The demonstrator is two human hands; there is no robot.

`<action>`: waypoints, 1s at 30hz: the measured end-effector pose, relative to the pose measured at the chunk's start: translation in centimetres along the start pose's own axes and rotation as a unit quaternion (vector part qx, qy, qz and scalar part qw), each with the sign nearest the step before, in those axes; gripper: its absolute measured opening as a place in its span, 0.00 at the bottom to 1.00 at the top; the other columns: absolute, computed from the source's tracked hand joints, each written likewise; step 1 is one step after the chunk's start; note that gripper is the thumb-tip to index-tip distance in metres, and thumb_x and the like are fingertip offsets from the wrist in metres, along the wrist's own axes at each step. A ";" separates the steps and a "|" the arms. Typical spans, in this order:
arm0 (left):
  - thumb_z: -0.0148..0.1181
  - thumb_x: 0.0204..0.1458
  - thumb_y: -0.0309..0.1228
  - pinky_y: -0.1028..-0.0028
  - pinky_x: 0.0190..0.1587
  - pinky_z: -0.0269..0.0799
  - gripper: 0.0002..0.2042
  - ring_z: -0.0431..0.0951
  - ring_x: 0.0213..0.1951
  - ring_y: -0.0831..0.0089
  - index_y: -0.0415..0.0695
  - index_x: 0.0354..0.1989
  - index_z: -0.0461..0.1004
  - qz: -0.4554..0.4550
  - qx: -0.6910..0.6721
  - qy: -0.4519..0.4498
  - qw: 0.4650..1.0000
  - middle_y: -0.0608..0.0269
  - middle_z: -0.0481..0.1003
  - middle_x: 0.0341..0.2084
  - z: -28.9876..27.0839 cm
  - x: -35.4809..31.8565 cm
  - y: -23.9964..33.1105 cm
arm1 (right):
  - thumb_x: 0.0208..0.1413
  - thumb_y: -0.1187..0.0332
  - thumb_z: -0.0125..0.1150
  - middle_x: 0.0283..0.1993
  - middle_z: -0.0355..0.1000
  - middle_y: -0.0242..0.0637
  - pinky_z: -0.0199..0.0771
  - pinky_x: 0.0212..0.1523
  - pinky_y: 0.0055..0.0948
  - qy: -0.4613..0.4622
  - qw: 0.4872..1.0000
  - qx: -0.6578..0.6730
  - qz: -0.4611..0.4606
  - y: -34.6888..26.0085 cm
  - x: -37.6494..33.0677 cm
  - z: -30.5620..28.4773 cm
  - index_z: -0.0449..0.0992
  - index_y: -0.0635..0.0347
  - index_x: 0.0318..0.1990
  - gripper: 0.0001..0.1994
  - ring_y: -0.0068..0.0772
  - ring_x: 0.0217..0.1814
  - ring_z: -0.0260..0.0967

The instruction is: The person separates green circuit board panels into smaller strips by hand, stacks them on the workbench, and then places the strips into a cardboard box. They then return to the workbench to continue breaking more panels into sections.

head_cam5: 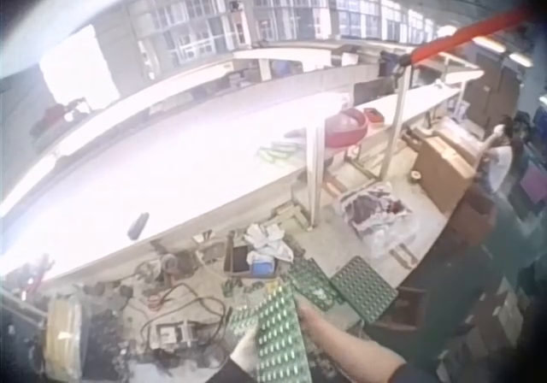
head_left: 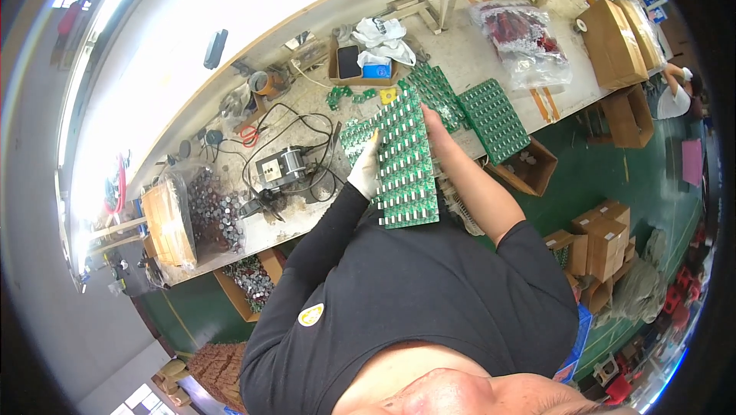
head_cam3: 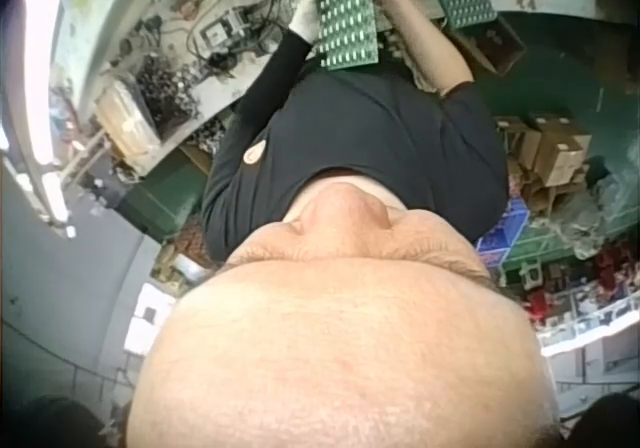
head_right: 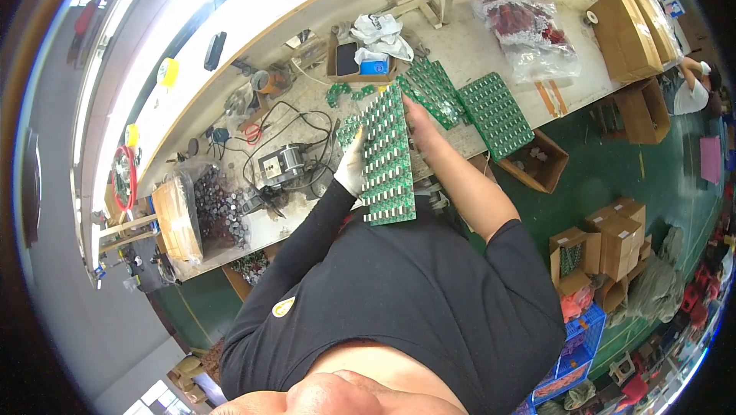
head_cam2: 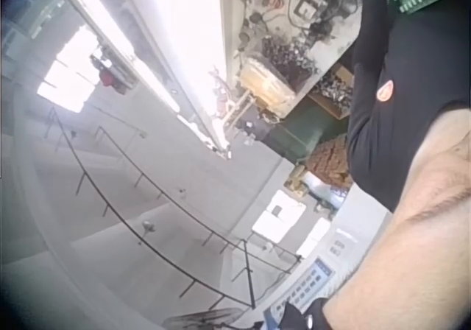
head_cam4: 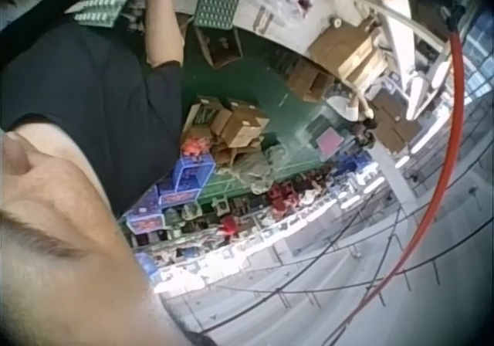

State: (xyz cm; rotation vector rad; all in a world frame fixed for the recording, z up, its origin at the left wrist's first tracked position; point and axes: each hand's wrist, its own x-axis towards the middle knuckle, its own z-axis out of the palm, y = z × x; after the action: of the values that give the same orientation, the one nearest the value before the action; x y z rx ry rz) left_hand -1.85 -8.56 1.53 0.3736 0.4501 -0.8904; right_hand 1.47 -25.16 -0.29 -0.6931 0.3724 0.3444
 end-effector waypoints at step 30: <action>0.61 0.44 0.52 0.67 0.36 0.69 0.29 0.76 0.32 0.62 0.33 0.39 0.70 0.140 0.388 0.411 0.813 0.51 0.75 0.32 -16.1 1.7 2.3 | 0.38 0.50 0.66 0.58 0.56 0.49 0.53 0.59 0.43 0.330 0.470 -0.811 -0.117 -4.1 -2.9 -19.9 0.59 0.65 0.56 0.39 0.49 0.62 0.51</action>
State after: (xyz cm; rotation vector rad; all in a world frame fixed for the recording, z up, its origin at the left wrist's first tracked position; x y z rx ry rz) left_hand -2.57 -0.51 -12.70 1.5819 0.7843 -0.5424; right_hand -3.66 -42.00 -10.83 -2.8461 0.6163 0.0219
